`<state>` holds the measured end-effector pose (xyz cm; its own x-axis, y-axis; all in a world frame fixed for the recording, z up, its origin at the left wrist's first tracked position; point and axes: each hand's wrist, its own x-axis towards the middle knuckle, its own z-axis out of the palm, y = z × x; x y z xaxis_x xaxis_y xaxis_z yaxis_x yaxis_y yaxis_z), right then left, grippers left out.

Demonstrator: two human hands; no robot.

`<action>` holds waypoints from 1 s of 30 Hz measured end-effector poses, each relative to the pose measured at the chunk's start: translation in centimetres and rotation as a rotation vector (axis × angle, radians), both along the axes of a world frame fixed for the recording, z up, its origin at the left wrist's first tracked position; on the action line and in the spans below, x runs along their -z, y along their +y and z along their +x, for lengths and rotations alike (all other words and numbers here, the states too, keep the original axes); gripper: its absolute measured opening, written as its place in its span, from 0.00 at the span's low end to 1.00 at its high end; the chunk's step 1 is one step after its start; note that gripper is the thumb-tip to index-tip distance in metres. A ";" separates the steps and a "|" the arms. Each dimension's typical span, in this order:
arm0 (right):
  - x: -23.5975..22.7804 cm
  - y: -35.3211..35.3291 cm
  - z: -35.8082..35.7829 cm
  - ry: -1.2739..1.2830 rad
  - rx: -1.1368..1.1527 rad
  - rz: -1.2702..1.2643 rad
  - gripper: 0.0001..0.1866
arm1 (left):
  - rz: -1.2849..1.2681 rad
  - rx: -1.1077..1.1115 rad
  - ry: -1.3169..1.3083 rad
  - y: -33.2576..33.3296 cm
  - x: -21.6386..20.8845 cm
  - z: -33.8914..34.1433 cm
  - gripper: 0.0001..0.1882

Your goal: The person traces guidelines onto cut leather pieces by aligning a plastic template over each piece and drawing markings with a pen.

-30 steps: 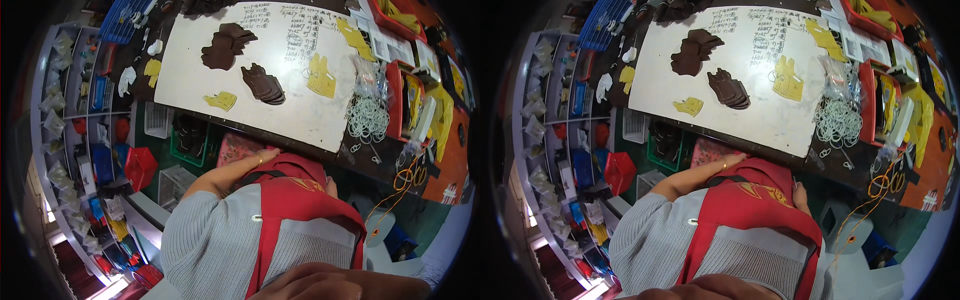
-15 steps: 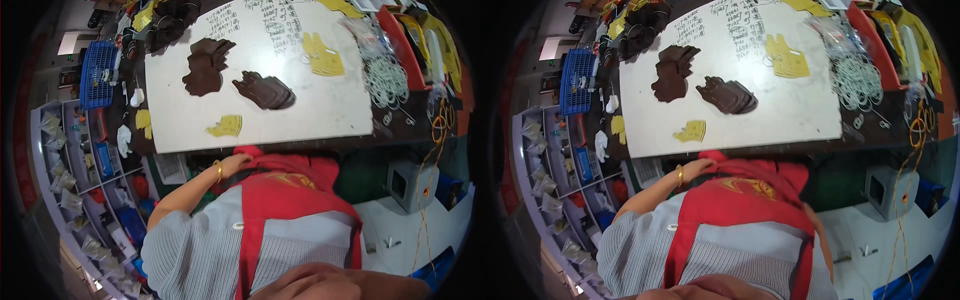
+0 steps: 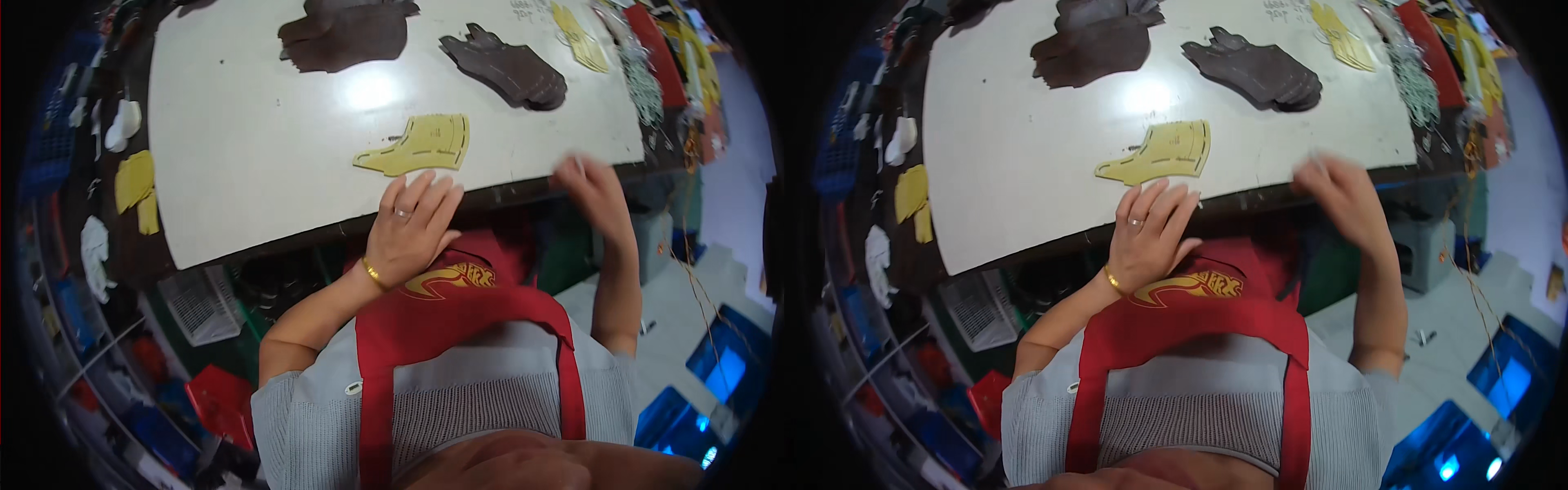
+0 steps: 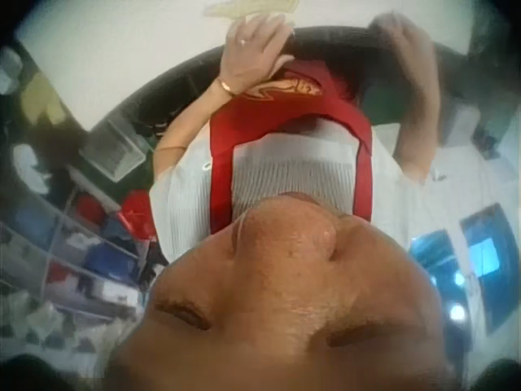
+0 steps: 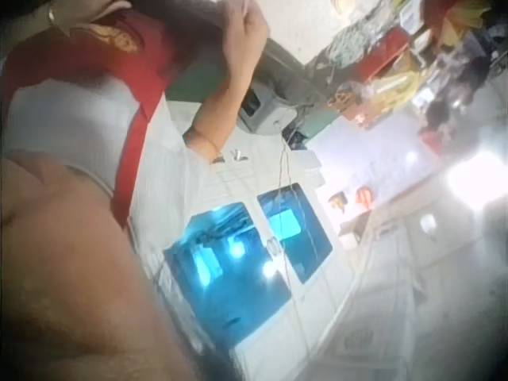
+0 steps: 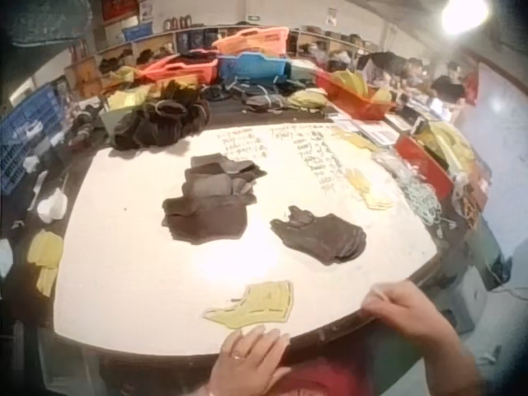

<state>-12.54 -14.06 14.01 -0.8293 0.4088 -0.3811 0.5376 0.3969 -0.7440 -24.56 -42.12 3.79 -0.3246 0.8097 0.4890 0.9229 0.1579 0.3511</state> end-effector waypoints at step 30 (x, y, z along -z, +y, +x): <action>5.8 -2.8 -14.1 0.254 -0.463 0.201 0.12 | -0.135 -0.073 0.082 0.5 0.4 -1.7 0.36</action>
<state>-26.60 -16.87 8.25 -0.9948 0.0246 -0.0988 0.0880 0.6961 -0.7126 -26.28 -41.60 3.38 -0.3486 0.8455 0.4045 0.9319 0.2666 0.2460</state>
